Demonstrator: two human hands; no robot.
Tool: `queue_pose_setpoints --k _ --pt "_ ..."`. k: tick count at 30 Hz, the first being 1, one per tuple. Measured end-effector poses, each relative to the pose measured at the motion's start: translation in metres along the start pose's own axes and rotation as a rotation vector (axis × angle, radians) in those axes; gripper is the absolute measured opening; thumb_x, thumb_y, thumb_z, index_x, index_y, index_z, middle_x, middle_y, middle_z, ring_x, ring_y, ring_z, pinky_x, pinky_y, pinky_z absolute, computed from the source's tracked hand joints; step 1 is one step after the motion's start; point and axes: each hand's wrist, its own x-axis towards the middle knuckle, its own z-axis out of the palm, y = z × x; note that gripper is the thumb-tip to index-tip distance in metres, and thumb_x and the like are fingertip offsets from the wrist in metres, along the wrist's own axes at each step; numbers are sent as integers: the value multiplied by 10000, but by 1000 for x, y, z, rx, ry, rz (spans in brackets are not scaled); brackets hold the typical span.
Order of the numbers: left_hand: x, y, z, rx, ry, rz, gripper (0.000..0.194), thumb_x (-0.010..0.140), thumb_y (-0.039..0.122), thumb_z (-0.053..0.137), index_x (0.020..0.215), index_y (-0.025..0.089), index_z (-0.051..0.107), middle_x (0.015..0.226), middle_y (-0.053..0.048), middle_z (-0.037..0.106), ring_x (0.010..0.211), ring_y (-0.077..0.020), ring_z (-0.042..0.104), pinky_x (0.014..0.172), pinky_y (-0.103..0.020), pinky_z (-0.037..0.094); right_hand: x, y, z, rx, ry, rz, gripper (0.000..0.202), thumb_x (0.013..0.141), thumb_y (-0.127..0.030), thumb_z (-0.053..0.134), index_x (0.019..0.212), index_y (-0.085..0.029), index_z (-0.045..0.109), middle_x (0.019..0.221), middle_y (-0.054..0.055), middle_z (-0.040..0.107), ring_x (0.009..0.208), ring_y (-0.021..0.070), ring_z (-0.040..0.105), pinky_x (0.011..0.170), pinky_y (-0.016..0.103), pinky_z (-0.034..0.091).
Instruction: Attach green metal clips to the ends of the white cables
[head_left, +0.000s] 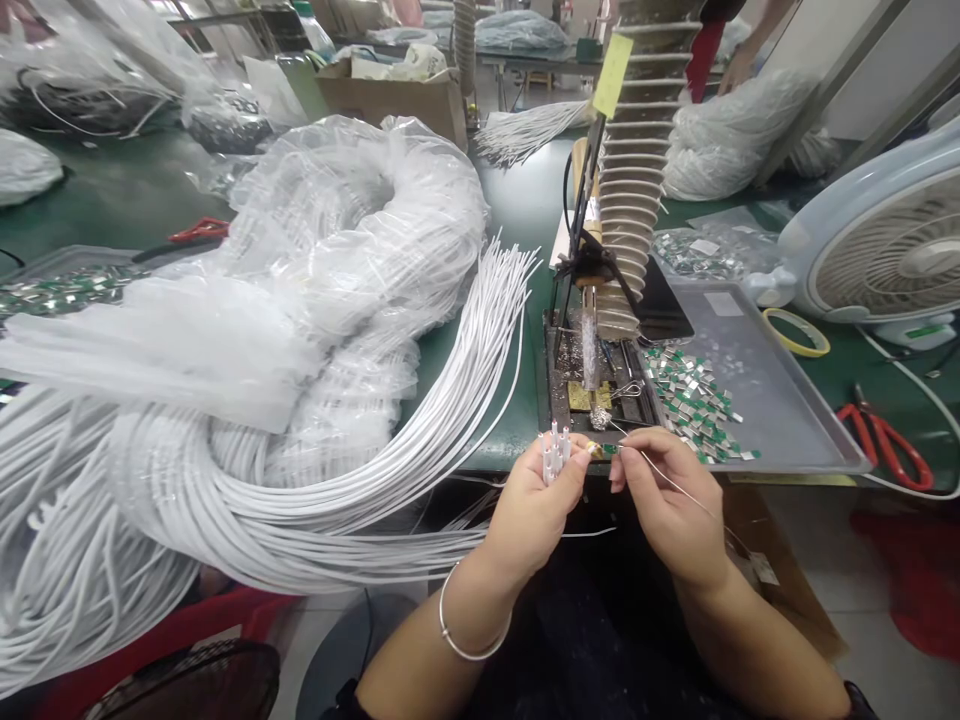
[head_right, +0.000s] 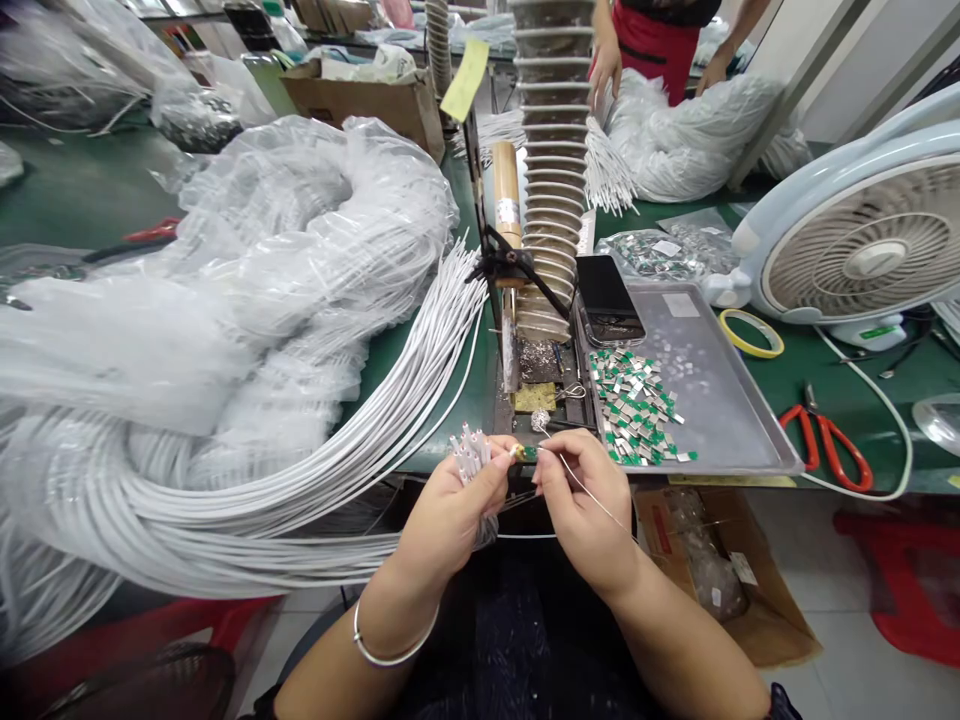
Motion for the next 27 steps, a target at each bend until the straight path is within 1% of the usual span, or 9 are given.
queue_pose_setpoints --k 4,8,13,18,22,27 --pt "0 -1 -1 35 3 20 241 795 366 625 890 153 562 540 77 389 466 -56 294 476 -221 250 1 0 6 55 3 45 39 870 -207 524 858 -206 561 671 -27 547 553 91 559 527 226 498" --pt "0 3 1 64 22 44 224 779 344 636 873 153 568 544 65 422 481 -71 339 505 -233 287 1 0 9 43 6 43 41 865 -210 524 843 -204 558 666 -28 546 543 90 554 521 224 495" --pt "-1 8 4 45 33 42 168 776 294 626 849 159 559 550 61 438 510 -80 392 538 -231 327 0 0 11 35 -1 58 41 862 -212 523 841 -204 557 665 -28 549 538 89 556 522 221 496" --pt "-3 11 7 45 51 31 162 761 265 637 855 152 570 590 45 484 516 -78 410 530 -228 332 -1 1 12 32 11 64 47 863 -229 522 835 -204 549 654 -27 542 530 92 553 515 225 496" --pt "-2 9 5 66 48 38 165 756 258 638 870 156 577 657 25 535 504 -69 401 517 -226 329 -1 1 11 23 0 46 51 871 -231 513 839 -205 545 669 -25 537 542 93 554 521 227 495" --pt "-1 6 2 126 56 47 153 767 242 614 889 158 579 644 37 506 484 -57 352 505 -216 318 3 4 7 -1 -35 -10 72 876 -201 505 834 -201 564 694 -16 527 547 91 534 518 236 477"
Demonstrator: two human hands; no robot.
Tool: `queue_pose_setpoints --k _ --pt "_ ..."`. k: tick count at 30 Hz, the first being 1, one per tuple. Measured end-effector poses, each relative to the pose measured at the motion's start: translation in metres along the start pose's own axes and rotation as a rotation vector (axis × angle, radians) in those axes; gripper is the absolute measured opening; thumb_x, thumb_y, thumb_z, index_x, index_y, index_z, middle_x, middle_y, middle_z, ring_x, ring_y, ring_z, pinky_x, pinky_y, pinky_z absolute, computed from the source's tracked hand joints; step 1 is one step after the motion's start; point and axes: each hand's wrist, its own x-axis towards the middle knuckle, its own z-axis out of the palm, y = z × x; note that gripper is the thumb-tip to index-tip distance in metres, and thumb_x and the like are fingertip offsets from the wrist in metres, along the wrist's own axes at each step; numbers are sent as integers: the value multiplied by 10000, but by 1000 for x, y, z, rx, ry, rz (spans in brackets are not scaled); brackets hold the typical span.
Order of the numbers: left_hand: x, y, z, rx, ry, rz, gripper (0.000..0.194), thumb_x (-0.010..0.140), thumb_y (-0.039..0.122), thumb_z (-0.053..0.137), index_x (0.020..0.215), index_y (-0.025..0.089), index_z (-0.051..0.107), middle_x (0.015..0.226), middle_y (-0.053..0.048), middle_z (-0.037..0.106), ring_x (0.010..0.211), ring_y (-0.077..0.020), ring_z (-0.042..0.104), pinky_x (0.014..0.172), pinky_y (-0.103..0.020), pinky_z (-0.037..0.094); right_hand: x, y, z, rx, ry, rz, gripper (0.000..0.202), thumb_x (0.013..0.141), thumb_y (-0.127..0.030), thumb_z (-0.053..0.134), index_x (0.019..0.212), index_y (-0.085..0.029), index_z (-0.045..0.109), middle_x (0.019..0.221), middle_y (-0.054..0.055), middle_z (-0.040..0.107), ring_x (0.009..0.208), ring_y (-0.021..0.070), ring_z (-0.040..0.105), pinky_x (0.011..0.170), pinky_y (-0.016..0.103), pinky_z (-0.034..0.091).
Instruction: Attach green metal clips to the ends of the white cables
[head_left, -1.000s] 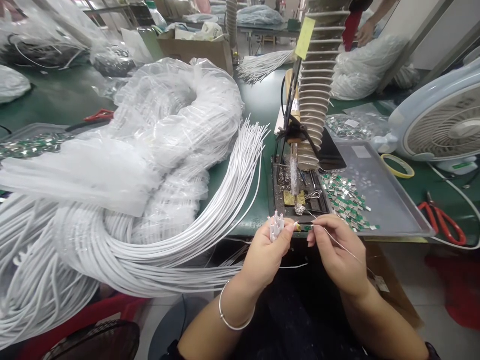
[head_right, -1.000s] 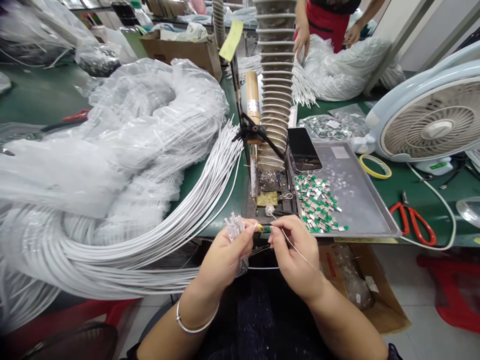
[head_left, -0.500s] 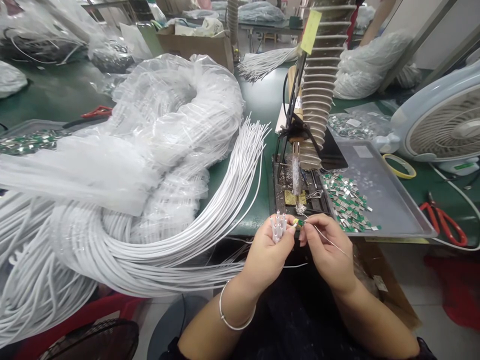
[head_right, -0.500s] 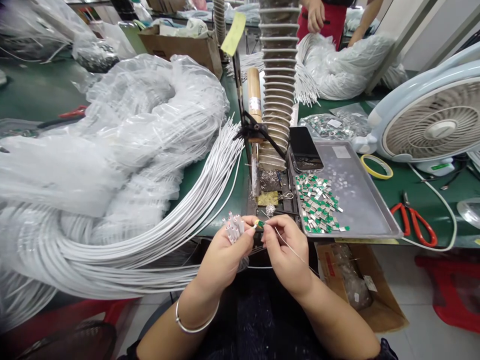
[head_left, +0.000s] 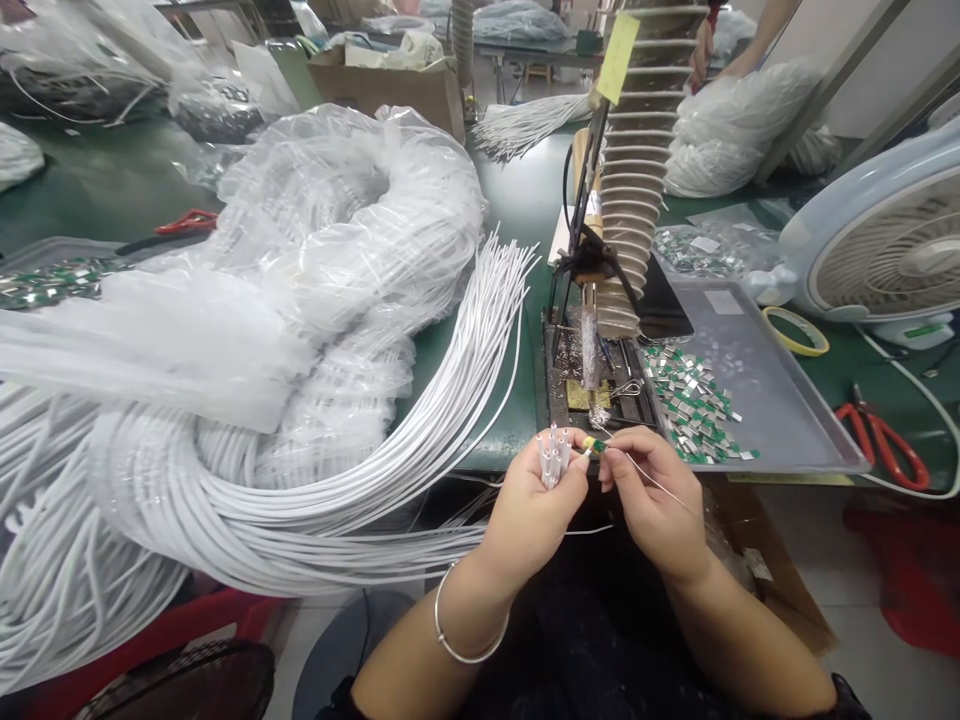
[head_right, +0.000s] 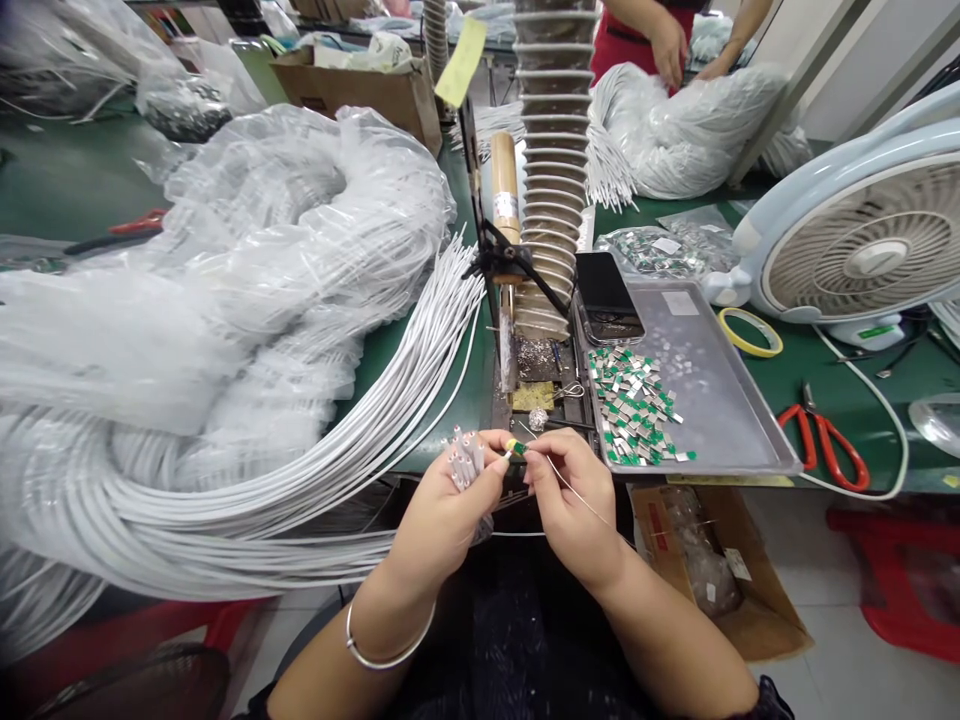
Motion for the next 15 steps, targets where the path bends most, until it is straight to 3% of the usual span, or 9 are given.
queue_pose_setpoints --k 5,10,15 --pt "0 3 3 27 36 -1 134 754 214 607 869 154 574 657 33 504 503 -60 350 495 -209 297 1 3 -3 -79 -12 -105 108 869 -144 498 901 -210 576 758 7 552 634 118 566 564 267 494" --pt "1 4 5 12 57 -48 120 762 226 598 857 159 568 639 48 482 461 -46 297 459 -206 258 -5 5 -1 -207 105 -225 237 853 -106 458 1033 -221 560 904 59 604 794 179 622 709 372 540" --pt "5 2 3 5 80 -49 101 783 226 576 860 162 560 595 65 427 464 -48 298 465 -193 270 -13 14 -1 -77 170 -246 342 861 -95 455 1164 -244 506 1008 84 644 812 179 665 624 336 585"
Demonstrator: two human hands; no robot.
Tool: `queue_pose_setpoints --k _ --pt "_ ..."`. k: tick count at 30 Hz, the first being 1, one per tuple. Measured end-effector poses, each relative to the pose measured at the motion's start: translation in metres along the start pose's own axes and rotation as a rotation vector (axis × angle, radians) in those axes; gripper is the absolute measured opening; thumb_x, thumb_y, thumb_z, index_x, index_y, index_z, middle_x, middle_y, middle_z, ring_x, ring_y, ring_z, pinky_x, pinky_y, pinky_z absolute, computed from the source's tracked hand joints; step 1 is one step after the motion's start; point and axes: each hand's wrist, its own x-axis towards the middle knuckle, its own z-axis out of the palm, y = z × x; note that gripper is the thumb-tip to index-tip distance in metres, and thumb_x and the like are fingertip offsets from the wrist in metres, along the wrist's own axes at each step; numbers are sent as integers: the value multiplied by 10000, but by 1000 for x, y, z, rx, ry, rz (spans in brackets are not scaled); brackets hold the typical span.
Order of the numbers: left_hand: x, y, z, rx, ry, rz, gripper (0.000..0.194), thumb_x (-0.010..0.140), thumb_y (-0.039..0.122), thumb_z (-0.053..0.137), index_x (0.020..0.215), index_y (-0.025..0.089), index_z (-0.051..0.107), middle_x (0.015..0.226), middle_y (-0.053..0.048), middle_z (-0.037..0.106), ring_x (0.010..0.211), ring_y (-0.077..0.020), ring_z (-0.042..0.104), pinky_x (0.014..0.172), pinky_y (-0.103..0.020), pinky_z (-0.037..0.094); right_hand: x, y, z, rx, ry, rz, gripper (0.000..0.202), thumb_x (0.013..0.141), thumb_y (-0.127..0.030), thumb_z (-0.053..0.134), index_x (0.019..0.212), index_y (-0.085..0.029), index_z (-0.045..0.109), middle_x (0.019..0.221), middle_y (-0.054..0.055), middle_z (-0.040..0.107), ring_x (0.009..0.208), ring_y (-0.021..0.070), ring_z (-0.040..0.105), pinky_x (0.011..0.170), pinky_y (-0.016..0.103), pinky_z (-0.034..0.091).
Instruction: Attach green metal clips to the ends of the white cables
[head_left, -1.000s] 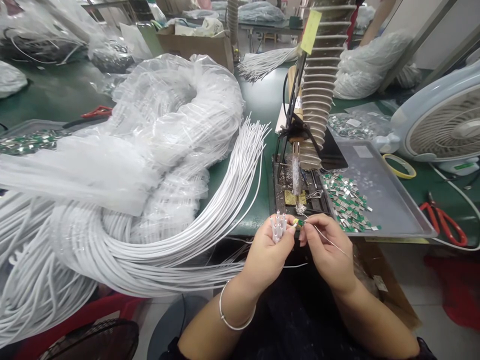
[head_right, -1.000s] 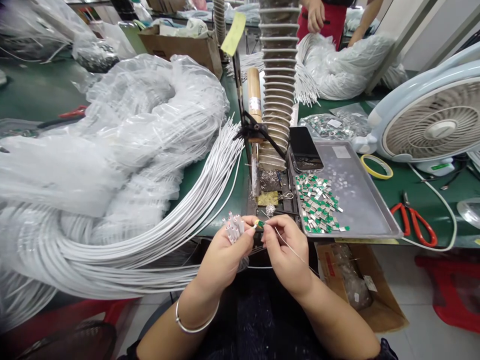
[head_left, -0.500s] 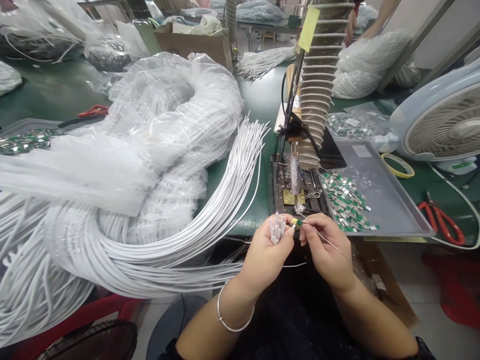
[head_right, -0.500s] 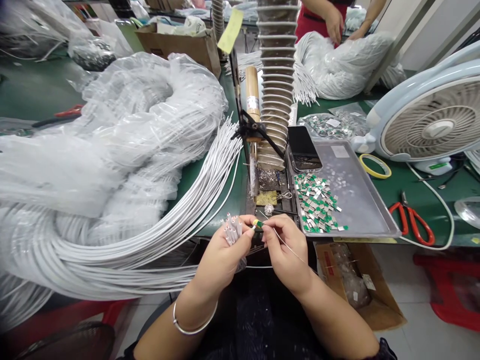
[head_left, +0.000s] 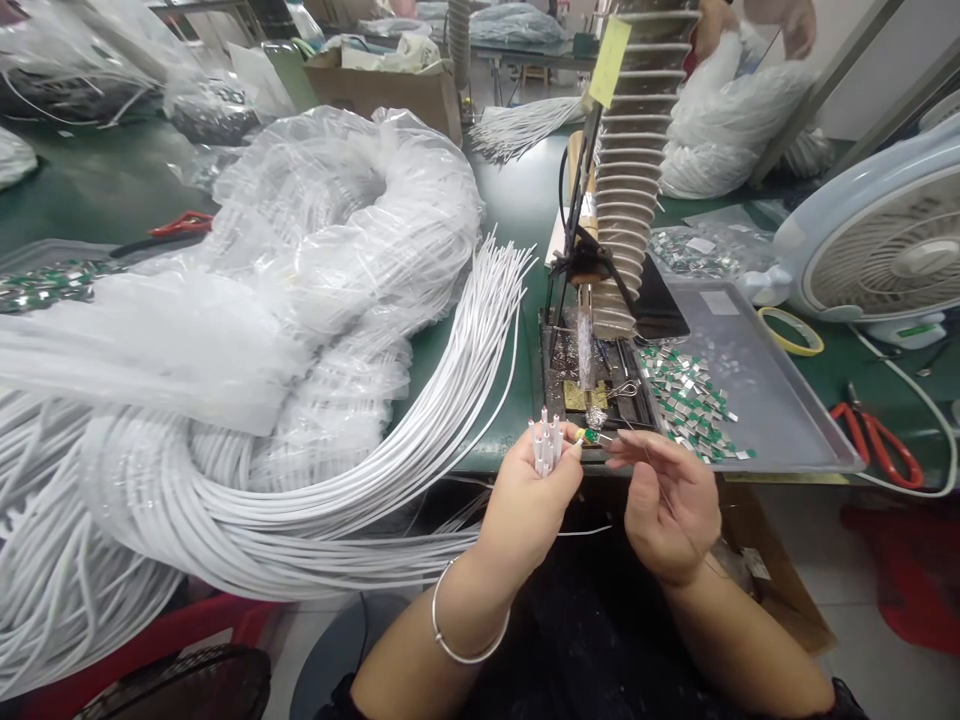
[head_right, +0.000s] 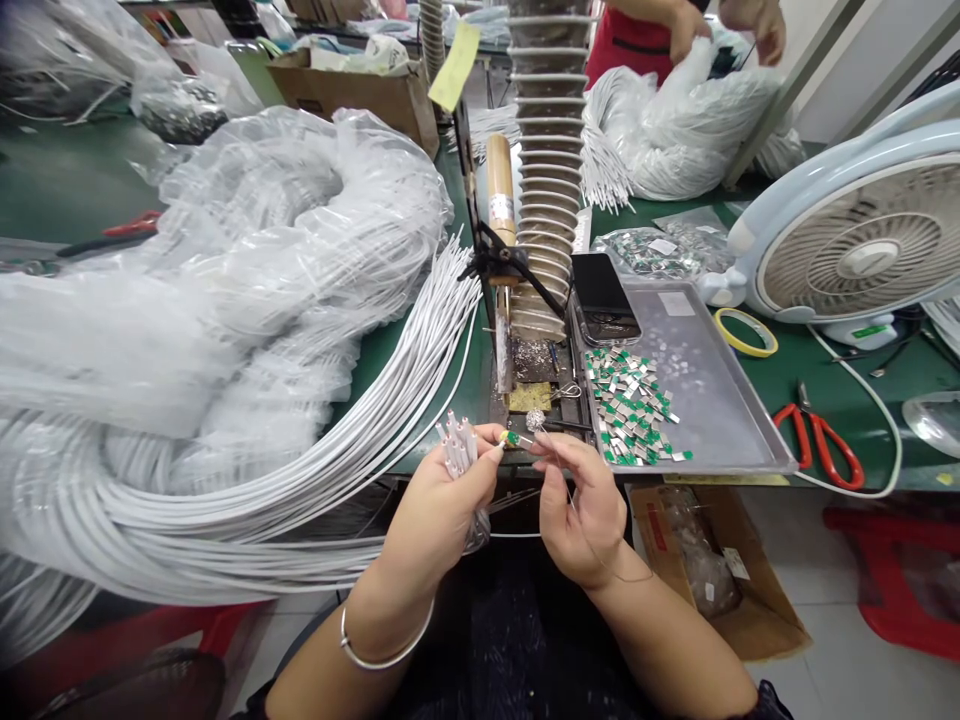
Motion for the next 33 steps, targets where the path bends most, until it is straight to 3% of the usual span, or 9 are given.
queue_pose_setpoints --k 4,8,33 --pt "0 3 2 -10 6 13 96 781 224 582 842 155 556 584 65 426 470 -49 298 469 -186 281 0 6 -2 -42 -18 -180 354 843 -73 500 1147 -249 548 1055 76 670 869 193 677 717 387 598" --pt "0 8 4 -28 -8 14 77 804 222 561 840 156 548 566 77 394 465 -41 271 468 -174 271 7 6 -2 -83 -34 -316 320 817 -47 537 1093 -195 600 1023 95 683 924 200 671 747 363 594" --pt "8 14 8 8 35 63 34 817 189 547 844 171 556 607 75 429 467 -27 278 488 -141 313 22 -2 1 -186 -17 -309 265 814 -46 530 1024 -186 612 1020 110 668 950 213 654 787 397 578"
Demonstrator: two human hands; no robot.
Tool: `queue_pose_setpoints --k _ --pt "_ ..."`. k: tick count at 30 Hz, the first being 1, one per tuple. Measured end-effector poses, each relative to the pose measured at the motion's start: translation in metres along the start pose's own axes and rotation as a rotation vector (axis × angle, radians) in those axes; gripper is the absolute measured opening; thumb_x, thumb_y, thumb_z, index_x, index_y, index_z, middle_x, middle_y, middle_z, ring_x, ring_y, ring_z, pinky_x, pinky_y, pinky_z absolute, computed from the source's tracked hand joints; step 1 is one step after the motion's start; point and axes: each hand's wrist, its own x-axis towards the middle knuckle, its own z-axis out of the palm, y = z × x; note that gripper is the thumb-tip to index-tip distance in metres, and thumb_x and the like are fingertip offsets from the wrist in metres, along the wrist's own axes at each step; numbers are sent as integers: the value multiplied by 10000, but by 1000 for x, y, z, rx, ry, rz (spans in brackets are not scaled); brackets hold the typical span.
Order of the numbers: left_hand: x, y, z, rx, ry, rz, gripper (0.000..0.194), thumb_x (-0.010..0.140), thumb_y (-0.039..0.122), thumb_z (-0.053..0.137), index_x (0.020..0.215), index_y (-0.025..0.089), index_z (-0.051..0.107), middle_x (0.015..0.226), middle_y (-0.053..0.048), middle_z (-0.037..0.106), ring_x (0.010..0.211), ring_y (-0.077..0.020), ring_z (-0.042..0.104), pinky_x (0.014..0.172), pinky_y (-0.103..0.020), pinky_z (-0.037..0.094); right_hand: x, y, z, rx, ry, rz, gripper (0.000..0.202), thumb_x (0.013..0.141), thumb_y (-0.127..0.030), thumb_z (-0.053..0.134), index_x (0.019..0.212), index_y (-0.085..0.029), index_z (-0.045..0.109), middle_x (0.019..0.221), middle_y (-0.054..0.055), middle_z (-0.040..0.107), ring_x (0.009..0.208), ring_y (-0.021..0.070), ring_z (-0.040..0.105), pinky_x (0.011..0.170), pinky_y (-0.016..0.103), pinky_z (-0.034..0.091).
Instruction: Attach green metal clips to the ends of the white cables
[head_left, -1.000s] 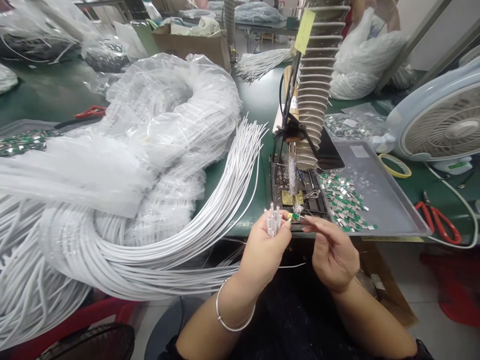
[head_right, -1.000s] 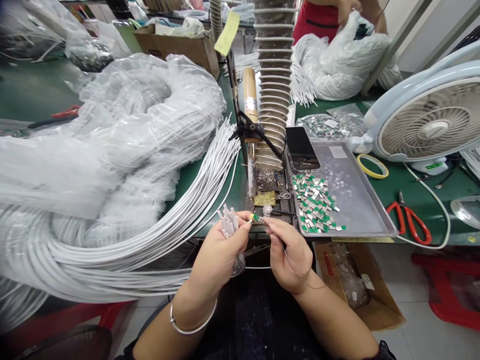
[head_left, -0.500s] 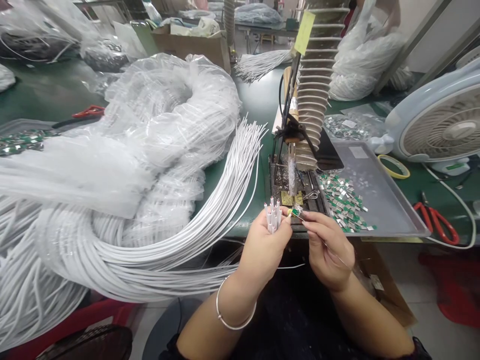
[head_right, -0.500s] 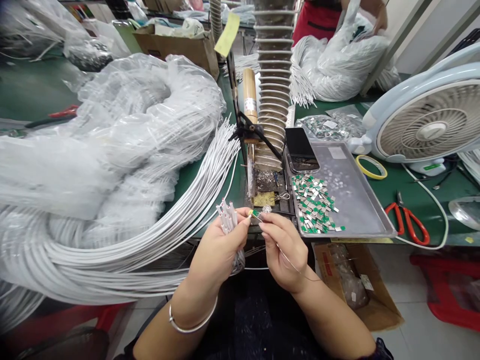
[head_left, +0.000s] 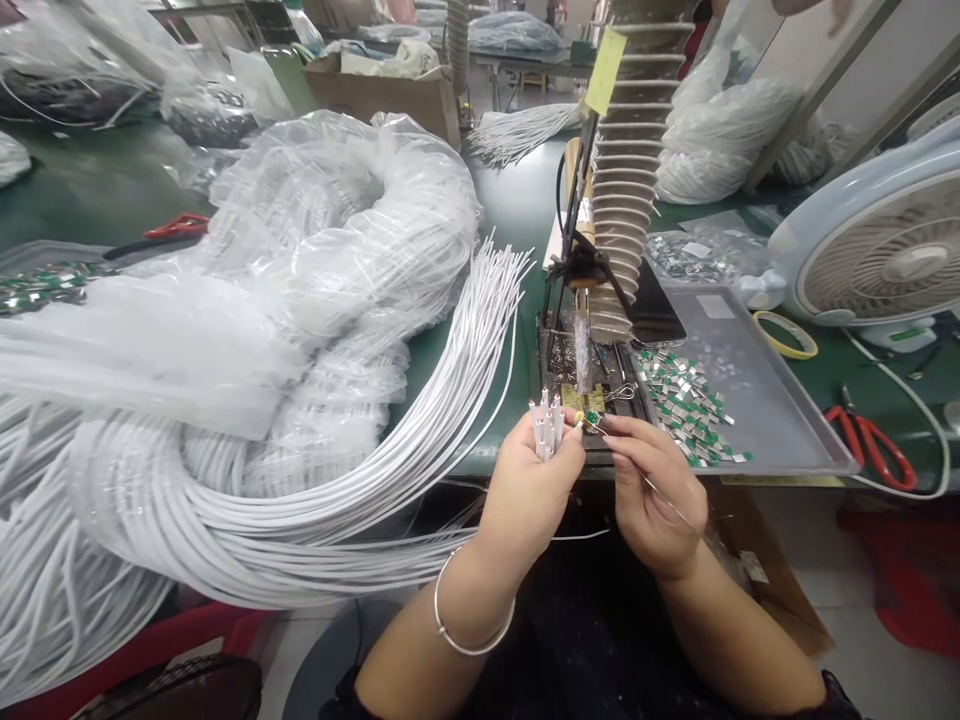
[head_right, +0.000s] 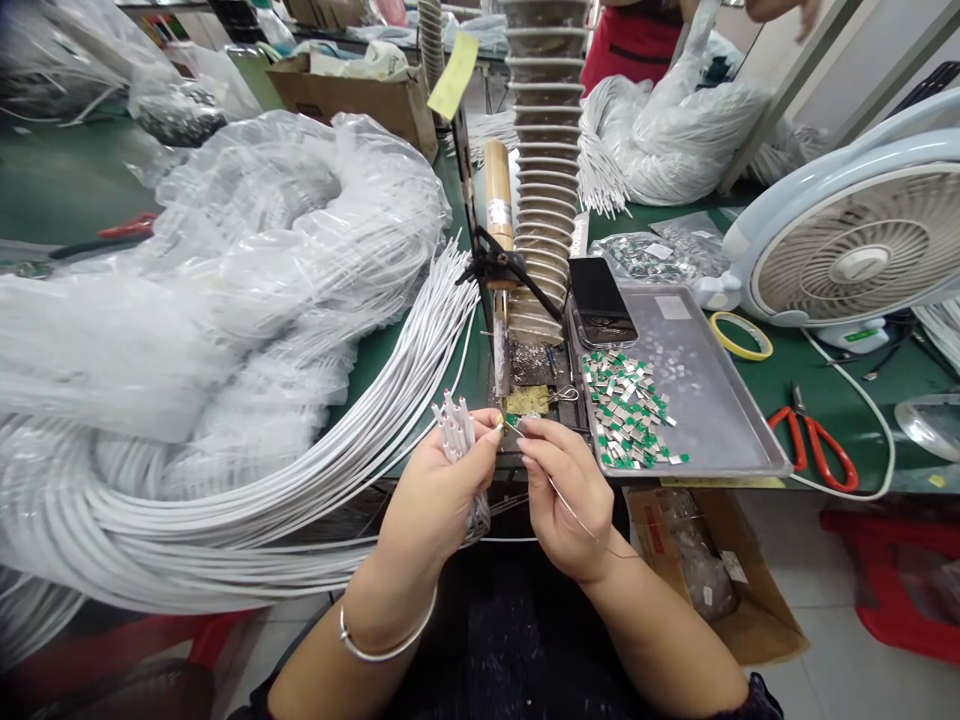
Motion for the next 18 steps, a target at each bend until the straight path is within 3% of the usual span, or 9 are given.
queue_pose_setpoints --k 18 --pt "-3 2 -1 23 -12 19 34 824 195 544 846 170 552 604 78 417 470 -30 271 478 -147 300 3 -3 -1 -15 12 -6 252 809 -52 539 1009 -181 623 999 94 675 932 201 657 785 368 571"
